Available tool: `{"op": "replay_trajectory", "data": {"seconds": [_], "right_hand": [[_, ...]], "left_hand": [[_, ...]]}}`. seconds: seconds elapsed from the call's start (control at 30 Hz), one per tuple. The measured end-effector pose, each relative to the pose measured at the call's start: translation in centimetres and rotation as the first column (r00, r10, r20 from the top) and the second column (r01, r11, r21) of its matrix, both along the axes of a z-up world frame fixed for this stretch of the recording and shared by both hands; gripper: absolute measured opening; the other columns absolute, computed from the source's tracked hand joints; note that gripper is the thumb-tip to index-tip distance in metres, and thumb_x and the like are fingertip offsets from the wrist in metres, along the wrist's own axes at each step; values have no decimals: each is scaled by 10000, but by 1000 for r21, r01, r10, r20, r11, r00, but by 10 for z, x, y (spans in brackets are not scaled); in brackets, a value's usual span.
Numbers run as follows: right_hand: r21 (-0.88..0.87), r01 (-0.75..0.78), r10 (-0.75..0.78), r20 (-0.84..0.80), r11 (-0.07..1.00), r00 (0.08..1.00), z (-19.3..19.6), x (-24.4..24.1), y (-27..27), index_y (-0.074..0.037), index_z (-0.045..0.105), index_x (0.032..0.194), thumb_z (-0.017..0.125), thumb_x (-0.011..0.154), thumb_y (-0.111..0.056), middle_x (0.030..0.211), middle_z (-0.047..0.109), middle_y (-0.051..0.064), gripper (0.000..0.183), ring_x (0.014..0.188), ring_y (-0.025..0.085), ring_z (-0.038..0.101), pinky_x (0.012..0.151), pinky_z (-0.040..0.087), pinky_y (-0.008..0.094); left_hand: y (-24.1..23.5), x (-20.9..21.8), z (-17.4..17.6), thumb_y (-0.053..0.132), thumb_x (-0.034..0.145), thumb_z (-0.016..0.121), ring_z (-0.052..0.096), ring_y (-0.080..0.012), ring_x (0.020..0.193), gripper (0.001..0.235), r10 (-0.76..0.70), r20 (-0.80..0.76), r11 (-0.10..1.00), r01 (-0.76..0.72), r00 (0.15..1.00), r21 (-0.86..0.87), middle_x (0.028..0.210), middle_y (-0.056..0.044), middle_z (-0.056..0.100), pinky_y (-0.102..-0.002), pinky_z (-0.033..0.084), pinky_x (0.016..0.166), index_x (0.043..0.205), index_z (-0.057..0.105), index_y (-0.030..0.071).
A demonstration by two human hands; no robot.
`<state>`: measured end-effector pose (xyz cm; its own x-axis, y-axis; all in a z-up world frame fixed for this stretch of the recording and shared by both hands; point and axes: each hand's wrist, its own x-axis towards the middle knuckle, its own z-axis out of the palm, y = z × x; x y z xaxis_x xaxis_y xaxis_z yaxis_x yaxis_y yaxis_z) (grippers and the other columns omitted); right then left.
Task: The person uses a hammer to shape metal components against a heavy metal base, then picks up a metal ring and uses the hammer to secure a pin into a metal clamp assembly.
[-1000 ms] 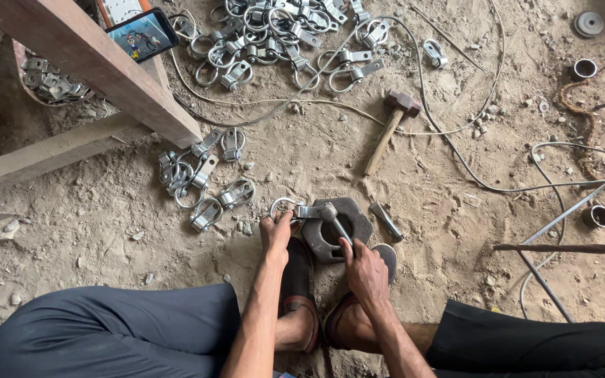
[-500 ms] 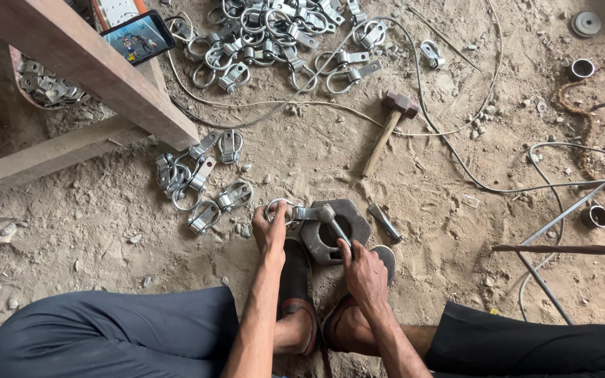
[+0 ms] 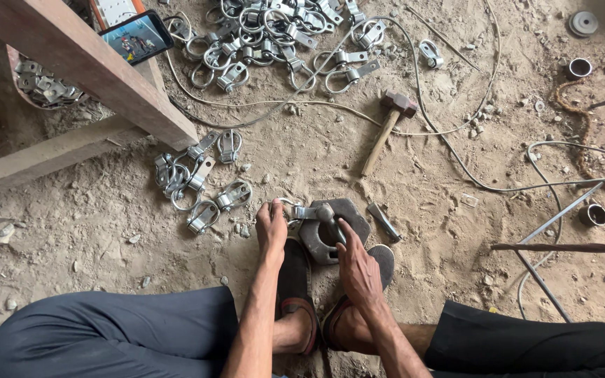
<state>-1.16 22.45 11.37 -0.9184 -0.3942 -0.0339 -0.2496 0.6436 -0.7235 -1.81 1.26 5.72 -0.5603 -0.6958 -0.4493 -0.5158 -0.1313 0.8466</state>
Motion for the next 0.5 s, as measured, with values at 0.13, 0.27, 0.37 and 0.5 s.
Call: {"op": "replay_trajectory", "data": {"seconds": [0.13, 0.27, 0.37, 0.5], "right_hand": [[146, -56, 42, 98, 988, 994, 6, 1, -2, -246, 311, 1592, 485, 1063, -224, 1173, 676, 205, 558, 711, 378, 700, 564, 548, 457], [67, -51, 51, 0, 996, 999, 4, 1, -5, -247, 321, 1579, 493, 1053, -235, 1252, 671, 211, 554, 744, 378, 721, 533, 575, 440], [100, -36, 28, 76, 994, 997, 4, 2, -3, -266, 310, 1576, 482, 1049, -256, 1253, 680, 178, 554, 719, 356, 734, 532, 587, 431], [91, -25, 16, 99, 996, 995, 4, 0, -5, -280, 325, 1560, 495, 1041, -253, 1276, 681, 171, 546, 744, 369, 738, 535, 589, 450]], "left_hand": [[0, 0, -18, 325, 1071, 488, 640, -175, 682, 381, -71, -23, 958, 62, 997, -280, 786, -97, 683, -362, 484, 632, 928, 677, 26], [-6, -2, -31, 345, 1088, 476, 659, -233, 718, 393, -98, 13, 941, 97, 995, -324, 830, -128, 697, -405, 504, 654, 967, 669, 24], [-6, 1, -32, 347, 1063, 459, 674, -255, 787, 344, -104, 57, 971, 114, 993, -211, 929, -127, 684, -424, 541, 662, 1106, 621, 47], [-12, -3, -22, 335, 981, 587, 616, -288, 1033, 387, -116, 57, 817, 128, 992, -562, 1183, -184, 584, -478, 525, 869, 1240, 536, 51]]}}
